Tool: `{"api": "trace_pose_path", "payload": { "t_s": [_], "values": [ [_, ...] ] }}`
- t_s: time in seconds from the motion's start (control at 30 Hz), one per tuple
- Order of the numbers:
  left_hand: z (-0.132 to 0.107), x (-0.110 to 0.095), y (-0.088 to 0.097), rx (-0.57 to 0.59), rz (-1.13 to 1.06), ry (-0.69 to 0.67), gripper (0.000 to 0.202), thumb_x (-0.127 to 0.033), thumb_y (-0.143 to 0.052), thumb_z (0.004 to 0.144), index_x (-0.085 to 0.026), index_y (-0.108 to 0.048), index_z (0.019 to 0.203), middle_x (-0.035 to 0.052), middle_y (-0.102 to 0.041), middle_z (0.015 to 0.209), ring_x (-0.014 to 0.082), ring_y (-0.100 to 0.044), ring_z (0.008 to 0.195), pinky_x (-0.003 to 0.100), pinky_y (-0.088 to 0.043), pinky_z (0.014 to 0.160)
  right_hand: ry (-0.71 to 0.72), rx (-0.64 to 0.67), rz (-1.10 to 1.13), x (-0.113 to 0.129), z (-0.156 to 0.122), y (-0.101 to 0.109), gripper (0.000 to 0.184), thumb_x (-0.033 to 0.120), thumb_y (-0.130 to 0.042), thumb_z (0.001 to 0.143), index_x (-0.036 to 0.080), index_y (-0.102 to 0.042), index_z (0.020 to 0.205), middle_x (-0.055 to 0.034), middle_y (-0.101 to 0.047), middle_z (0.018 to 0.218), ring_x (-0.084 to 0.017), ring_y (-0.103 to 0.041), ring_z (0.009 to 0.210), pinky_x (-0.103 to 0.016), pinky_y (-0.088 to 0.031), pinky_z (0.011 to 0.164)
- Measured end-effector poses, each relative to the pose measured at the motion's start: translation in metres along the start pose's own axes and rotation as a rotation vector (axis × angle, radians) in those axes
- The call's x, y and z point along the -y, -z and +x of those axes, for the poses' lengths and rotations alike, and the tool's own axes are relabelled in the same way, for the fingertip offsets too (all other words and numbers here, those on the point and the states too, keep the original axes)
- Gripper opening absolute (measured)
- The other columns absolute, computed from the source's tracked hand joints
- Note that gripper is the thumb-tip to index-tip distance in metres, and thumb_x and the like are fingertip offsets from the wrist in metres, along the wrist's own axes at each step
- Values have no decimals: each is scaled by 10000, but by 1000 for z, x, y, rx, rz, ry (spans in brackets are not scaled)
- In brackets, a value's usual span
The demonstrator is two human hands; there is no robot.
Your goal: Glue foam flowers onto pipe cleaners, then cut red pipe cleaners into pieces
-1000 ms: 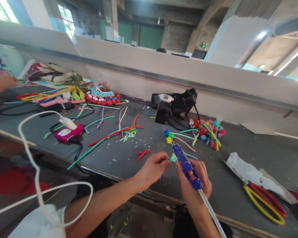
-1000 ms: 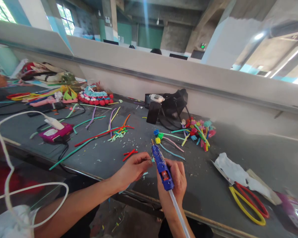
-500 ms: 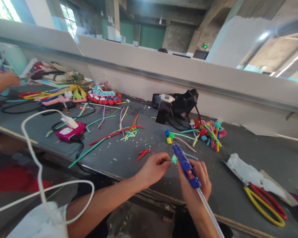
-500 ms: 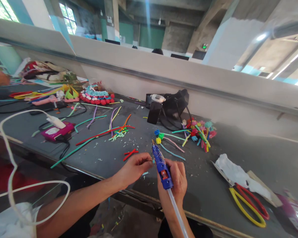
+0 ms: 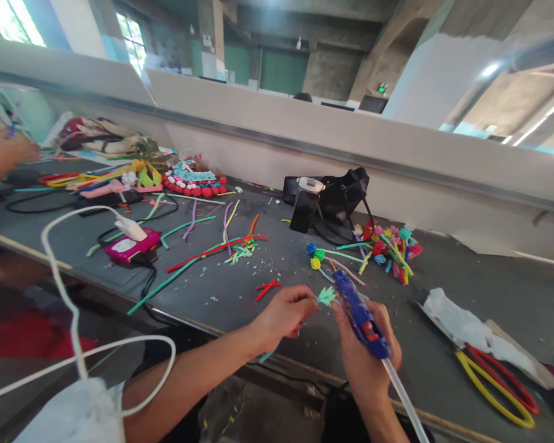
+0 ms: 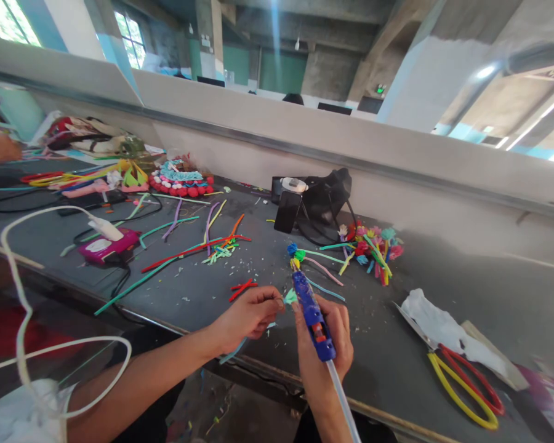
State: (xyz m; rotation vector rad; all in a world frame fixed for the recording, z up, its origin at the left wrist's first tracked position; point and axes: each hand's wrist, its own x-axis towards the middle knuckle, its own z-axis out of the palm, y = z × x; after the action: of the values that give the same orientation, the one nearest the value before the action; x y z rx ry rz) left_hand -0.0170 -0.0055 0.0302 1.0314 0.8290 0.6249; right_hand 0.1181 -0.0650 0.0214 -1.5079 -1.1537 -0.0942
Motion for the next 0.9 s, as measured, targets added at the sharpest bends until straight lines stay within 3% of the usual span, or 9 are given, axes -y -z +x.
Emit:
{"api": "trace_pose_path", "payload": {
  "t_s": [0.17,0.3,0.6,0.77,0.9],
  "values": [
    [3,0,9,155,-197,66,252,-364,-707,734,-166,-559,781,-68,-437,580,38,-285,423,190,-176,382,-351,-122,131,-13,4,3,355,472,-788,700,163,-701,852,-31,-685,747,-185,-620,651,-297,-478,613],
    [5,-1,12,218,-270,79,224,-342,-687,770,-153,-578,820,-58,-449,561,40,-286,418,182,-184,370,-433,-170,339,-22,6,-1,360,414,-826,660,145,-725,876,-79,-733,842,-236,-678,747,-351,-539,666],
    [3,2,3,163,-303,60,195,-319,-671,782,-167,-550,781,-49,-485,557,36,-262,405,173,-146,355,-260,112,262,-6,-5,-3,305,392,-784,712,182,-685,911,-16,-688,797,-153,-613,644,-288,-509,636],
    [-1,5,-3,136,-278,46,227,-343,-676,773,-182,-517,762,-38,-518,547,42,-272,401,169,-142,351,-37,17,145,2,-10,-14,197,370,-733,771,212,-653,858,7,-629,800,-144,-563,676,-280,-457,680],
    [-4,3,-4,157,-242,62,222,-359,-666,782,-172,-548,793,-28,-532,546,41,-275,396,168,-138,351,-46,-84,86,4,-7,-15,209,397,-715,783,206,-635,816,18,-606,741,-133,-527,621,-270,-433,651]
  ]
}}
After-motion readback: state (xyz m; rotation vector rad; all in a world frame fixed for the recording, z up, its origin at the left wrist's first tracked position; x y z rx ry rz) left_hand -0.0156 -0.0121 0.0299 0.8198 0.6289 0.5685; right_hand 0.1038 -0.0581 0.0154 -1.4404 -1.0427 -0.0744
